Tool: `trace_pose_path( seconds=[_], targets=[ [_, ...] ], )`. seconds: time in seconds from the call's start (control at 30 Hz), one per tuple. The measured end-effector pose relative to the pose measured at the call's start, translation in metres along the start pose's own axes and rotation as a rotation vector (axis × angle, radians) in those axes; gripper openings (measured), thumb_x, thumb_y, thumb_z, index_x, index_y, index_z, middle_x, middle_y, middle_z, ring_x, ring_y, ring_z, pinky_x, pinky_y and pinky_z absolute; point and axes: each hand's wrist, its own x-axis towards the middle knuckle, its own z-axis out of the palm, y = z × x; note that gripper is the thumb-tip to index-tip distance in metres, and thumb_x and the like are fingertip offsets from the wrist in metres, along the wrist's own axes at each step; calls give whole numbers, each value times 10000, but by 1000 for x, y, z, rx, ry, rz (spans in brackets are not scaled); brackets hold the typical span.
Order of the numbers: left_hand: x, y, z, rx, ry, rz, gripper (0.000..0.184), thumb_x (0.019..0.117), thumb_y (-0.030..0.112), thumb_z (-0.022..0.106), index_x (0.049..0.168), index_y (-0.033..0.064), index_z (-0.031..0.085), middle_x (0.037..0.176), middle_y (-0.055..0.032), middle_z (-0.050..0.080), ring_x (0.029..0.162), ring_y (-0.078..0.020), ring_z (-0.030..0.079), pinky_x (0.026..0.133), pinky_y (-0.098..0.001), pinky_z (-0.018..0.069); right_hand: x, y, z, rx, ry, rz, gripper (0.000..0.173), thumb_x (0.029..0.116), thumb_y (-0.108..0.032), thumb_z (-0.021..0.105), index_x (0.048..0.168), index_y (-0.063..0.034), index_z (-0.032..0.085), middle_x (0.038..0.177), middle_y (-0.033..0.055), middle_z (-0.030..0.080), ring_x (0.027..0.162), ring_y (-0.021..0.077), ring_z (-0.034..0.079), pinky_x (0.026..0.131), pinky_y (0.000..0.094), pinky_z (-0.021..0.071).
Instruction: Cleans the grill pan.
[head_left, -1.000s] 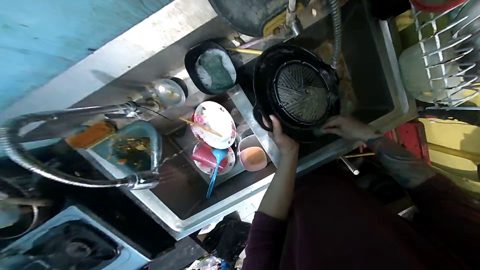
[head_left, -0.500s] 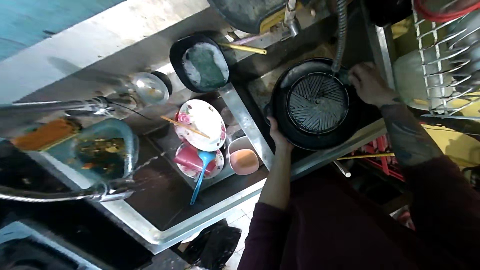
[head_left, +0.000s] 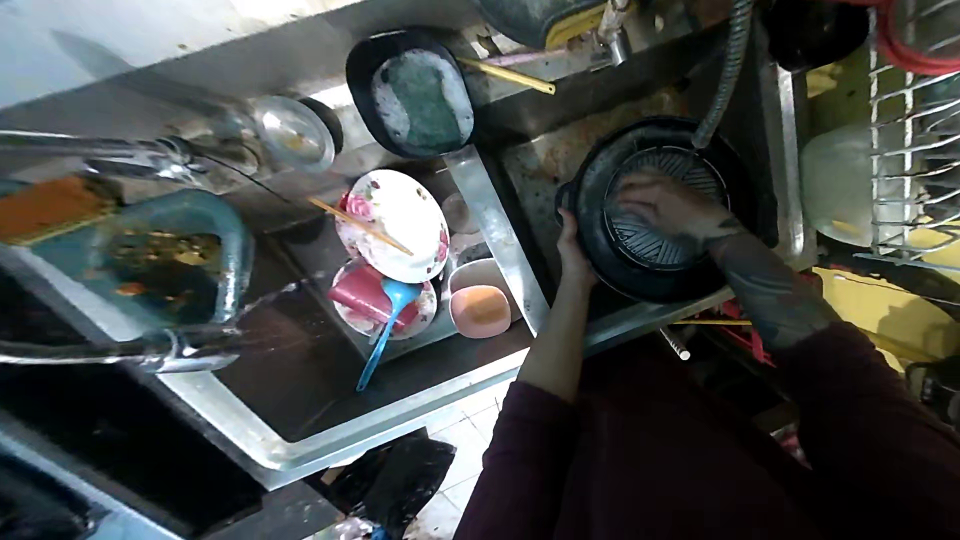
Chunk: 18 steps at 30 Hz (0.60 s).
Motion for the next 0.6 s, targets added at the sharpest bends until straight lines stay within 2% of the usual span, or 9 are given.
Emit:
trace_pose_path(
  seconds=[0.03,0.1,0.17,0.23,0.3,0.37,0.43,0.5,0.6],
  targets=[
    [0,0,-2,5,1,-2,673,1079,587,140,1422,161,532,1256,-93,692,1154,-216,671,973,-473,572,2,36,15,72,158,-100,276,1064,-212,541,1170,-59,746,1319,167,652,1286,324,588,1120,478,466],
    [0,2,-4,10,2,12,671,1079,584,141,1413,158,537,1240,-89,696,1140,-210,674,959,-464,578,1,76,10,112,206,22,296,1080,-245,511,1221,-61,695,1410,154,584,1341,306,540,1151,478,436],
    [0,6,-5,0,-6,31,662,1081,579,144,1414,163,536,1249,-86,695,1154,-210,670,971,-468,573,-16,88,4,149,249,146,287,1066,-253,536,1224,-77,700,1417,113,601,1357,275,534,1164,465,425],
    [2,9,-6,-26,-15,40,663,1080,584,143,1419,171,535,1271,-83,687,1180,-215,659,993,-479,562,-45,80,6,151,233,109,264,1054,-240,565,1195,-80,721,1342,110,648,1320,277,563,1145,474,444],
    [5,12,-9,-49,-25,53,669,1077,589,136,1424,174,530,1290,-83,679,1201,-219,647,1010,-489,550,-68,64,17,178,157,-50,232,1038,-221,597,1145,-86,752,1289,94,674,1279,255,593,1124,456,472],
    [8,11,-13,-68,-34,55,675,1075,597,140,1432,171,524,1311,-94,666,1224,-233,634,1030,-506,535,-68,47,34,190,63,-218,212,1030,-206,615,1128,-114,777,1273,69,696,1263,243,609,1115,458,479],
    [11,9,-11,-84,-19,28,698,1067,616,134,1422,167,532,1290,-102,675,1199,-242,648,1005,-509,548,-44,32,45,174,18,-293,221,1038,-209,602,1151,-127,772,1287,63,688,1267,246,605,1112,454,482],
    [13,8,-8,-90,2,8,710,1063,623,126,1406,161,542,1242,-105,691,1143,-239,672,959,-491,572,-10,24,45,163,63,-274,231,1041,-230,601,1162,-121,766,1278,77,688,1265,257,605,1114,452,475],
    [11,6,-4,-102,8,-32,710,1061,632,134,1425,175,537,1270,-100,686,1170,-237,664,978,-501,565,31,24,26,96,78,-68,250,1054,-220,565,1198,-110,737,1302,105,666,1268,261,604,1123,452,470]
  ],
)
